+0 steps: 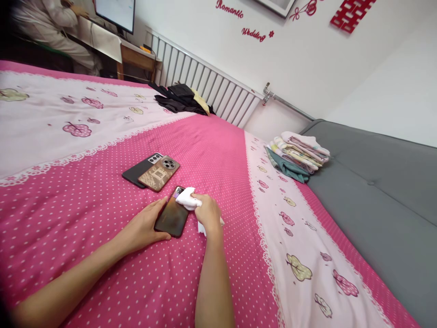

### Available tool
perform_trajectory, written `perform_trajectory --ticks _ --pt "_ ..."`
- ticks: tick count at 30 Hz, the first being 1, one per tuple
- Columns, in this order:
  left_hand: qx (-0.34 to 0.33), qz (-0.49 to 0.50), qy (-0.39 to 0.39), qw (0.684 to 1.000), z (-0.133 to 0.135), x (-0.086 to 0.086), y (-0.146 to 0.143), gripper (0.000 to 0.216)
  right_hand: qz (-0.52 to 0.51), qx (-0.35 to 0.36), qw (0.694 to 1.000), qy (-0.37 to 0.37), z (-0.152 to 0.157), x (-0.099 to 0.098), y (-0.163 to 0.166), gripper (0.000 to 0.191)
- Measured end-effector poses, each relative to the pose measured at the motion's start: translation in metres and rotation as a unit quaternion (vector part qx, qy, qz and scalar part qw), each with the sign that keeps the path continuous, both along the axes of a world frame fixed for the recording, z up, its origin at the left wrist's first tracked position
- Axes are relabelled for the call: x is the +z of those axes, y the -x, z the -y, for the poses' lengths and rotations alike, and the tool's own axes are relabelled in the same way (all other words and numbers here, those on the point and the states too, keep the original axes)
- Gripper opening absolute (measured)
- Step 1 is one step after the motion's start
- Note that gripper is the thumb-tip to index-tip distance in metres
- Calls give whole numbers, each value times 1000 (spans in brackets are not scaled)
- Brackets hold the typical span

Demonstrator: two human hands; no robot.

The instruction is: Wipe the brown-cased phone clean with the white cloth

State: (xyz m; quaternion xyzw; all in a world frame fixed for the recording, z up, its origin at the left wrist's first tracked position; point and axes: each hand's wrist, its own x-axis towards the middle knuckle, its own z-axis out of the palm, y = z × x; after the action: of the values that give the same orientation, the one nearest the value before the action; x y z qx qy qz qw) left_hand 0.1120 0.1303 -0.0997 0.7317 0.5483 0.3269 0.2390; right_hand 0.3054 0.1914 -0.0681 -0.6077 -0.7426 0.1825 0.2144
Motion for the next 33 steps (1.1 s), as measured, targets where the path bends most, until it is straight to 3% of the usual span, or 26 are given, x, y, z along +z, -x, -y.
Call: perform_trajectory --ticks 8,14,20,24,27,33 --pt "8 6 -6 1000 0 -2 -1 92 -107 173 964 172 27 22 -7 50" --pt "11 -7 -7 1000 0 -4 -1 79 -96 230 942 223 37 33 -5 54" --pt "17 -6 -1 1000 1 -2 -1 90 -76 236 959 136 30 28 4 56" --pt "19 7 -8 1000 0 -1 0 96 7 121 992 31 27 20 20 53" --pt "22 5 -13 1000 0 -2 0 100 60 59 996 -33 28 15 32 57" --pt "37 -9 -29 999 0 -3 0 107 54 136 986 -86 31 11 37 83"
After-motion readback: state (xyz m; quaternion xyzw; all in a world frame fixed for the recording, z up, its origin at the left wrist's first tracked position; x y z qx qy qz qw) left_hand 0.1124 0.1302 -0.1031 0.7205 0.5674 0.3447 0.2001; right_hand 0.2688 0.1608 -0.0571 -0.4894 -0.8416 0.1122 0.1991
